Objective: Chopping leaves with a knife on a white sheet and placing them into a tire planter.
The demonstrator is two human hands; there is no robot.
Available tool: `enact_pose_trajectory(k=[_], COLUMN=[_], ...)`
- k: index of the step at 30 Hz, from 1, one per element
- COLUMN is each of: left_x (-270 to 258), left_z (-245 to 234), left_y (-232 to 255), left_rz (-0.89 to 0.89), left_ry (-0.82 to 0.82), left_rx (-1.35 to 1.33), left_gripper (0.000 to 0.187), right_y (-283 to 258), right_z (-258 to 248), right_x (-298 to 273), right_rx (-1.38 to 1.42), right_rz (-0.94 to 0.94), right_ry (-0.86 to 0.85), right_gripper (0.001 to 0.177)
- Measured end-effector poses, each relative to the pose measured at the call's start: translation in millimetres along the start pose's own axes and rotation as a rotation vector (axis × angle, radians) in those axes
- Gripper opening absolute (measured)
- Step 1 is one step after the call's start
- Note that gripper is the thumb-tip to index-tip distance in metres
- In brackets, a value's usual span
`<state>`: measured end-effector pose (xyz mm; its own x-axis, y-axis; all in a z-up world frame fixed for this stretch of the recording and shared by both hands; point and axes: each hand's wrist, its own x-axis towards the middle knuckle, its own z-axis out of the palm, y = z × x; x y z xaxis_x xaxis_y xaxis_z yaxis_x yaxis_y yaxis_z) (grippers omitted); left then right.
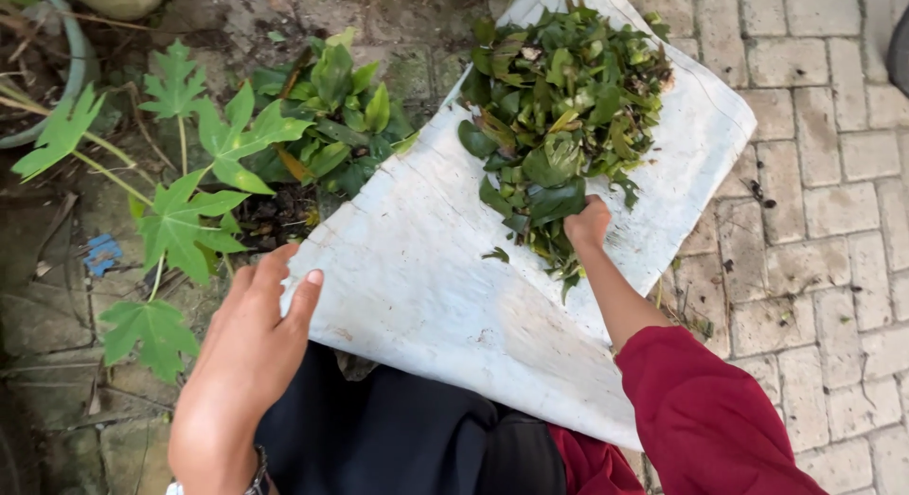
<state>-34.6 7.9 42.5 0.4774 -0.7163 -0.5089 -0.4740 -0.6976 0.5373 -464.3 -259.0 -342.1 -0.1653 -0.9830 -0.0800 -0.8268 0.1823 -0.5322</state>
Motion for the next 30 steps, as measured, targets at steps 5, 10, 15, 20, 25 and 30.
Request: enact_pose_trajectory(k=[5,10,15,20,25,30], left_x=[-1.6,-1.4,-3.3,-5.7,-9.3,-14.9], left_z=[1.4,3.0,2.1,0.0,-0.5,-6.2], left_y=[0.2,-1.8,-0.9,0.7,0.8,4.6], left_rz=[0.008,0.024,0.025,0.024,0.051,0.009], left_ry=[-0.001,0.012,0.005,0.003,0.013,-0.001], left_rx=[-0.014,-0.004,0.002,0.023,0.011,0.038], left_gripper=[0.056,0.056,0.057,0.057,0.056,0.056], right_y=[2.1,3.5,10.5,-19.2,-10.6,-7.6], right_z=[-5.6,-18.4,-27.0,-59.0,-68.5,-55.2], right_x=[-3.2,-21.4,-33.6,-51.0,-43.3,-16.5], right_rx=[-0.019,-0.003,0.055,0.061,0.023,-0.042], right_rz=[-0.104,-0.178,-0.118,-0.032,-0.065,-0.086], right_ry=[0.038,0.098,0.140,0.100,0.131,0.087], right_gripper=[0.025,0.025,0.022,0.028,0.035,0.034])
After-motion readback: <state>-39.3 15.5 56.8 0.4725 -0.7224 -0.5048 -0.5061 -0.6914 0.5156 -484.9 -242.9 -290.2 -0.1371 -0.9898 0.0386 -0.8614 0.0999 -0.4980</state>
